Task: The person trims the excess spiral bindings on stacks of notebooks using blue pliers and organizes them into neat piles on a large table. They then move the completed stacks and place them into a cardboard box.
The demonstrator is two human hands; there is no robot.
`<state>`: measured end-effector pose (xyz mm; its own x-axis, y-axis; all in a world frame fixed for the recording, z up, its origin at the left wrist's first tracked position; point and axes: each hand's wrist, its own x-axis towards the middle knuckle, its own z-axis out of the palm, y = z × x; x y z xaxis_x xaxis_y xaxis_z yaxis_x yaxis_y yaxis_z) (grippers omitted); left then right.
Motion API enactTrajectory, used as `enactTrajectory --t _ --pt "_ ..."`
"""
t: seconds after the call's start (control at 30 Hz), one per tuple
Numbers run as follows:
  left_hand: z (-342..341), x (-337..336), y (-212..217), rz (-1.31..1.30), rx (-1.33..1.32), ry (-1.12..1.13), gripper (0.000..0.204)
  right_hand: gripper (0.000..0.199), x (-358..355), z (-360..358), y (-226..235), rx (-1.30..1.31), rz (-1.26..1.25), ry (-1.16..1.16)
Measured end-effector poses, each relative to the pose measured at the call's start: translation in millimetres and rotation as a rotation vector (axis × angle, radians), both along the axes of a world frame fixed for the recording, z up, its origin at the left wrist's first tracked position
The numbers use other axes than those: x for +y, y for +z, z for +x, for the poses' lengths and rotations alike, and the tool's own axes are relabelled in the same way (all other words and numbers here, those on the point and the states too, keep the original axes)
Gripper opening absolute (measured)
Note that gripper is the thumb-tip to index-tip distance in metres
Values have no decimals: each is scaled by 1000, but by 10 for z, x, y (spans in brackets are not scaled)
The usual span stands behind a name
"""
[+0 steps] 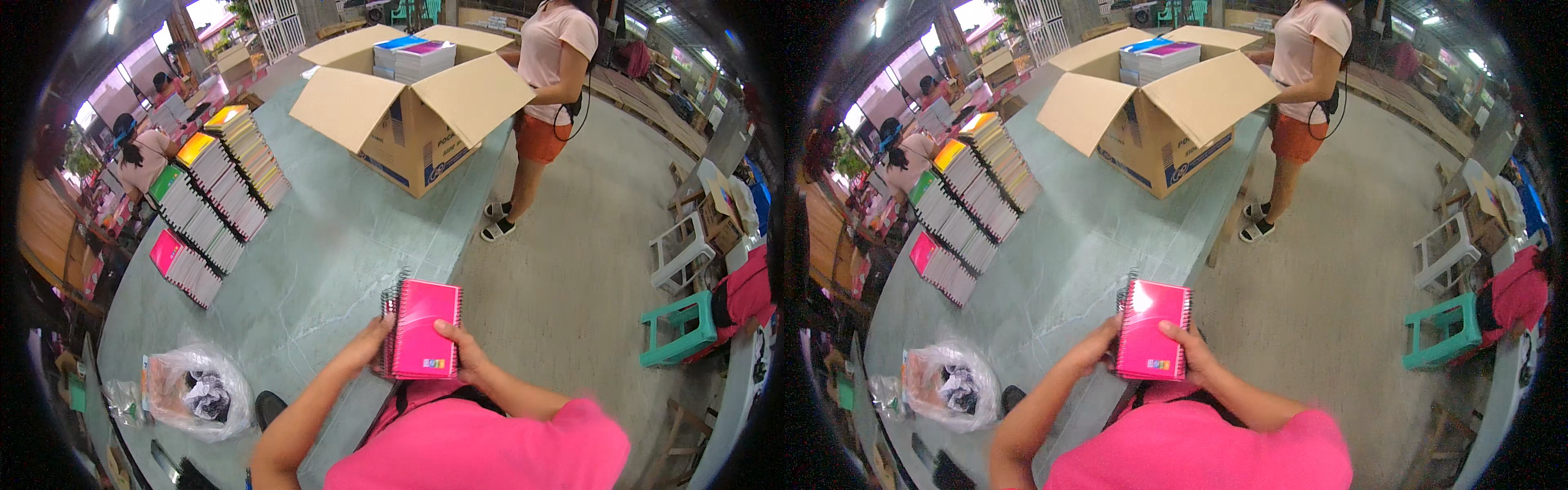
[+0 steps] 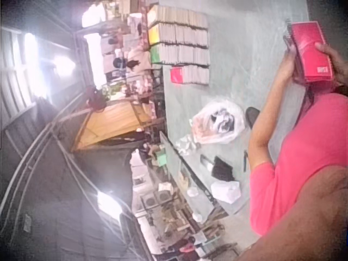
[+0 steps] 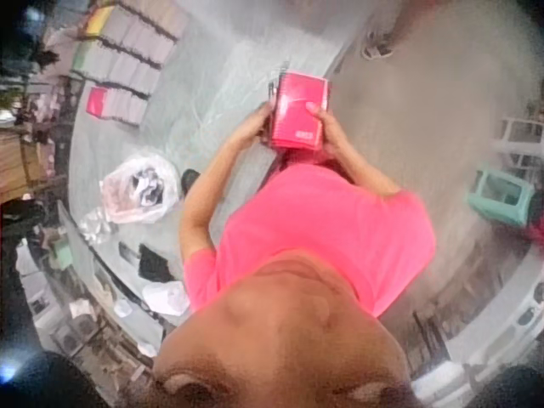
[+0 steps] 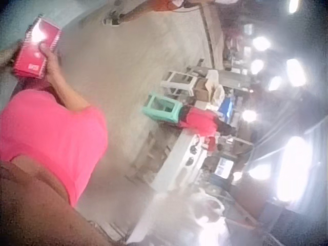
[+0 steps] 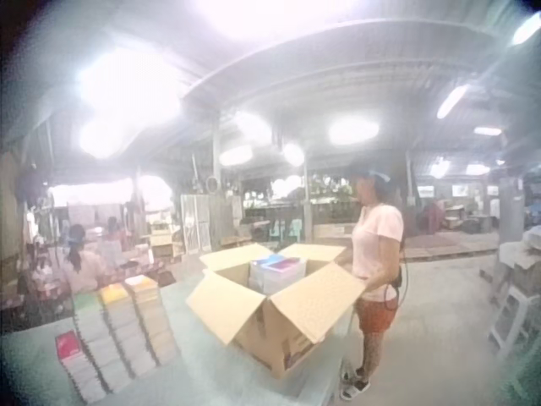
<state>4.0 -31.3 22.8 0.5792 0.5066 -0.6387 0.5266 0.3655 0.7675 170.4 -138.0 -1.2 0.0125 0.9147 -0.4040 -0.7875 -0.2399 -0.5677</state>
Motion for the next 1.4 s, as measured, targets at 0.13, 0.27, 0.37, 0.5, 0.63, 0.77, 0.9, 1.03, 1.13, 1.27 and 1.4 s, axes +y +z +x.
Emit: enactTrajectory --t 0.13,0.27,0.37,0.5,0.63,0.77,0.9,1.03,1.13,1.27,1.4 --pt "152 -146 -202 -5 -172 267 68 75 33 167 237 -299 218 5" --pt "-149 -95 174 -36 -669 578 66 108 385 -36 354 -1125 782 -41" --pt "-457 69 430 11 -864 593 63 116 656 -356 269 -1150 1010 -116" --pt "-1062 294 -98 150 -797 824 61 117 928 -771 -16 -1042 1086 49" --pt "-1229 174 -127 -24 -1129 863 65 117 1106 -1188 -170 -983 1104 103" --pt "-1354 173 65 269 -869 913 71 120 1273 -1252 -144 -1036 1181 218" --pt "-1494 254 26 353 -675 1005 76 132 1327 -1244 -197 -880 1119 396" --pt "-1400 219 -4 391 -630 1006 67 133 1275 -1412 -187 -700 1058 336" --pt "-1362 202 74 301 -721 1073 62 138 1407 -1355 -298 -898 1082 394" --pt "-1369 275 20 210 -752 1089 61 138 1512 -1281 -243 -1155 1182 378" --pt "-1444 378 -192 202 -798 1022 58 130 1506 -1312 -312 -964 1122 411"
